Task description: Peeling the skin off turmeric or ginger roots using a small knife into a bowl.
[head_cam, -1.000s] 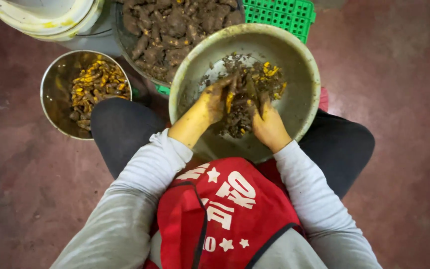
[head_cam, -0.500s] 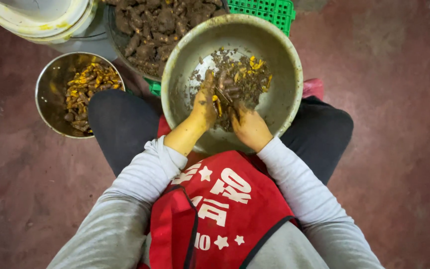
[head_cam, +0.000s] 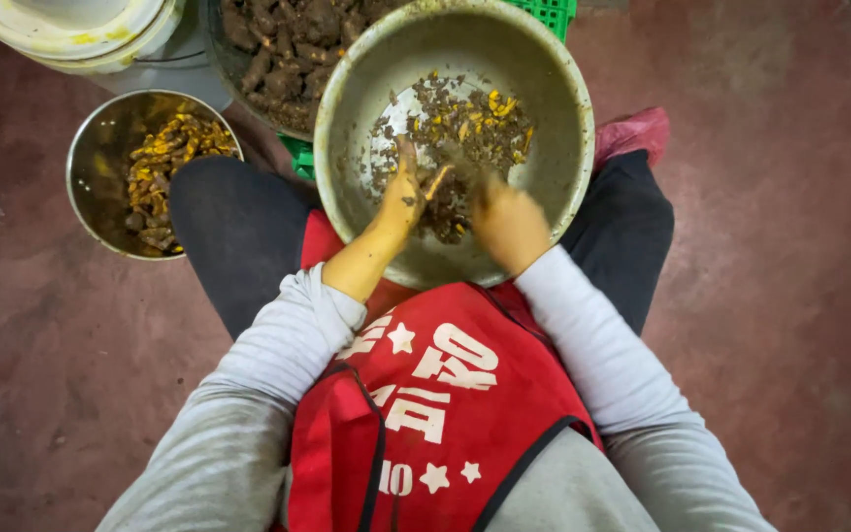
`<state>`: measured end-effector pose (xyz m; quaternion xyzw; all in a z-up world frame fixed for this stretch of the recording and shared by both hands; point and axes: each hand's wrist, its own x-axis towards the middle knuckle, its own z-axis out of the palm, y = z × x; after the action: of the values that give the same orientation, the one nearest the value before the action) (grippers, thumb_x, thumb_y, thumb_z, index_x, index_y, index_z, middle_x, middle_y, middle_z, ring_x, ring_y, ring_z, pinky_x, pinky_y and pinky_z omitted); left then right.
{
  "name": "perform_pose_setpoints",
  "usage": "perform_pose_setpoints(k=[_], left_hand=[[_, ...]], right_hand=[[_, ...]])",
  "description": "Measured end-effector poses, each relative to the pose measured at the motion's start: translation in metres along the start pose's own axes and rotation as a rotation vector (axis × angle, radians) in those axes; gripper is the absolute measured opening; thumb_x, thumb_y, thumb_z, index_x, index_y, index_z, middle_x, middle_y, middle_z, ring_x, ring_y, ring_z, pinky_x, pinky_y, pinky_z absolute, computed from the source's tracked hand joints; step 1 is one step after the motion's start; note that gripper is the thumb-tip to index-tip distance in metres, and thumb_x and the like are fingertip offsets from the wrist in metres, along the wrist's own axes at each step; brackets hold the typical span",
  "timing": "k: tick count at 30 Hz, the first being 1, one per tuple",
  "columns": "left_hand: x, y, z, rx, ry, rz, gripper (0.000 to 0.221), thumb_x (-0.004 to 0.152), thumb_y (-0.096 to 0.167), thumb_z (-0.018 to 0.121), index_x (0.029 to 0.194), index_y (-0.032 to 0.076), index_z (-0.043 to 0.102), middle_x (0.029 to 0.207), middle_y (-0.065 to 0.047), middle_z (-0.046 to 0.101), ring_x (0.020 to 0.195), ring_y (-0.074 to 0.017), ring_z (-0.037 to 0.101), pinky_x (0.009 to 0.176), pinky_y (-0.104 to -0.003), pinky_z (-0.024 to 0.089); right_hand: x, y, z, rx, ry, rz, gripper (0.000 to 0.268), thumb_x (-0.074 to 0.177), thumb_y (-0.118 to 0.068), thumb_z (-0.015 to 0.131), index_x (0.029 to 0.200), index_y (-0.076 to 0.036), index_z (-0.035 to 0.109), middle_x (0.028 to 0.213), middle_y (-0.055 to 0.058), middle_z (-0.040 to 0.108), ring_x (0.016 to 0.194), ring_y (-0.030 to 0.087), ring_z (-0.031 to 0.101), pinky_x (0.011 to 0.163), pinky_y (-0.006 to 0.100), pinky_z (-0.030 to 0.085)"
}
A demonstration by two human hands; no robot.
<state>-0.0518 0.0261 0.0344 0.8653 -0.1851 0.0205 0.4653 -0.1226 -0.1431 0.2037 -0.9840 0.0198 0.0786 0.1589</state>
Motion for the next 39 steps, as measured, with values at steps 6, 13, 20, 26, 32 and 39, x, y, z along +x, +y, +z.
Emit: perform_pose_setpoints(k=[6,13,20,26,32,39], left_hand=[[-0.024,-0.032,-0.008,-0.982,-0.118,-0.066,0.074,0.101,0.008,0.057,0.164,0.011,0.019,0.087,0.003,0.066,0.082,-0.0131,0.071,0.079,-0.020,0.059],[0.007,0.134,-0.068,-1.006,0.161,-1.014,0.091,0.078,0.083,0.044,0.107,-0.001,0.064,0.095,-0.018,0.065,0.083,-0.0291,0.069,0.076,-0.036,0.057],[0.002,0.052,-0.035,-1.081,0.142,-0.982,0.077,0.090,0.077,0.039,0.079,0.005,0.063,0.059,-0.014,0.062,0.041,-0.0256,0.058,0.035,-0.032,0.043],[0.004,0.068,-0.041,-1.067,0.084,-0.992,0.069,0.094,0.064,0.035,0.097,0.003,0.066,0.058,-0.013,0.062,0.035,-0.0247,0.053,0.030,-0.034,0.037],[0.014,0.048,-0.038,-1.076,0.181,-1.121,0.072,0.089,0.070,0.048,0.119,0.006,0.061,0.091,-0.015,0.065,0.073,-0.0275,0.064,0.061,-0.035,0.050],[-0.008,0.009,-0.023,0.141,-0.062,-0.136,0.075,0.101,0.001,0.047,0.161,0.000,0.001,0.116,-0.037,0.065,0.108,-0.0480,0.068,0.089,-0.053,0.057]], right_hand=[[0.025,0.032,0.048,-0.078,-0.030,0.083,0.039,0.101,-0.041,0.052,0.111,-0.005,0.064,0.085,0.025,0.074,0.085,0.048,0.075,0.071,0.060,0.060],[-0.002,-0.019,0.034,-0.008,-0.084,0.009,0.042,0.100,-0.046,0.050,0.110,-0.010,0.069,0.091,0.023,0.076,0.086,0.047,0.075,0.074,0.060,0.061],[0.017,0.008,0.031,-0.085,-0.038,0.029,0.040,0.101,-0.044,0.048,0.112,-0.009,0.065,0.088,0.022,0.075,0.084,0.047,0.075,0.074,0.060,0.060],[0.031,0.027,0.044,-0.118,-0.070,-0.034,0.040,0.098,-0.047,0.054,0.116,-0.014,0.066,0.087,0.021,0.076,0.081,0.044,0.076,0.073,0.059,0.061],[0.012,0.003,0.038,-0.087,-0.135,-0.018,0.045,0.097,-0.048,0.053,0.118,-0.010,0.067,0.092,0.022,0.077,0.087,0.044,0.076,0.076,0.058,0.061],[0.029,0.017,0.017,-0.018,-0.165,0.149,0.051,0.101,-0.052,0.046,0.123,-0.009,0.064,0.090,0.026,0.075,0.090,0.047,0.074,0.077,0.062,0.059]])
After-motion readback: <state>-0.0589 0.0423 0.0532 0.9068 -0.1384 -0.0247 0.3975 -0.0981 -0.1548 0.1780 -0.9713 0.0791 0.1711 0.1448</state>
